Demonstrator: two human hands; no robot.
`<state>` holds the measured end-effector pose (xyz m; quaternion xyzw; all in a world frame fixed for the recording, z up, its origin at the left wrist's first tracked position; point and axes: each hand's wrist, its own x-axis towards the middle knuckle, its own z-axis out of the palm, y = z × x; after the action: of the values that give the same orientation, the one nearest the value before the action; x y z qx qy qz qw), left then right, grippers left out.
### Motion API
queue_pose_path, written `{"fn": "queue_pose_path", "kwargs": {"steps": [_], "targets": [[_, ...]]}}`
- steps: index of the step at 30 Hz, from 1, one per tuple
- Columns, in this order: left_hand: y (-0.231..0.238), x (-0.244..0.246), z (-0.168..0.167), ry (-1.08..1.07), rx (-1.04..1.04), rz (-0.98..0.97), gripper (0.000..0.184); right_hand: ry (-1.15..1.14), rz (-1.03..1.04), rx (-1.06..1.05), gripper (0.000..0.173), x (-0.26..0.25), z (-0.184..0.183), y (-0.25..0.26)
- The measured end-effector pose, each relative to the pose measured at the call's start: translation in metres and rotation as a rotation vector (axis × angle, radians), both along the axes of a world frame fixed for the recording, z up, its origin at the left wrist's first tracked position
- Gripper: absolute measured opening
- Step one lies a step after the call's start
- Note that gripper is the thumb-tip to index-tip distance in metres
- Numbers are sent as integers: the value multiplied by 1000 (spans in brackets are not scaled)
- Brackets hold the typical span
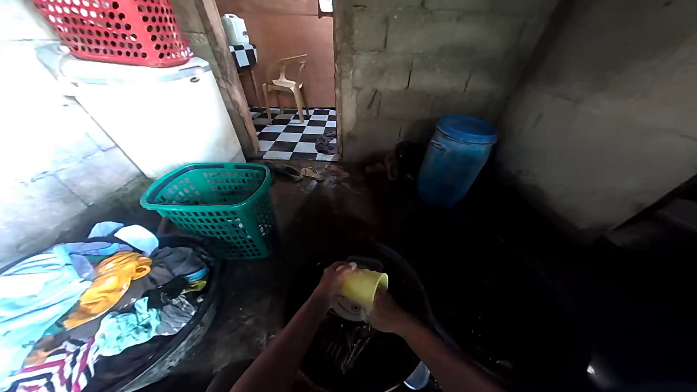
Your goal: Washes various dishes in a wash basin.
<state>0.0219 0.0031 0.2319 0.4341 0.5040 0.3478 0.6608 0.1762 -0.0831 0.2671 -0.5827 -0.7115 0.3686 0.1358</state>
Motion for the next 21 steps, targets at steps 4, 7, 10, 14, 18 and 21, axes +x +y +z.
{"fn": "queue_pose_path", "kwargs": {"steps": [4,7,10,14,18,21], "targets": [[-8,8,-16,-130,279,26,27,1169,-520,-304,22,8,-17,8],[-2,1,-23,-288,305,1,29,1344,-666,-286,17,4,-16,12],[4,-11,-17,-262,96,-189,33,825,-587,-56,35,1,-16,7],[7,-11,-1,-71,-174,-185,44,-197,78,73,52,2,-4,1],[-2,1,-5,-1,67,21,30,257,-99,-73,57,2,-14,1],[-8,3,-18,-145,244,6,26,1246,-485,-315,18,3,-27,6]]}}
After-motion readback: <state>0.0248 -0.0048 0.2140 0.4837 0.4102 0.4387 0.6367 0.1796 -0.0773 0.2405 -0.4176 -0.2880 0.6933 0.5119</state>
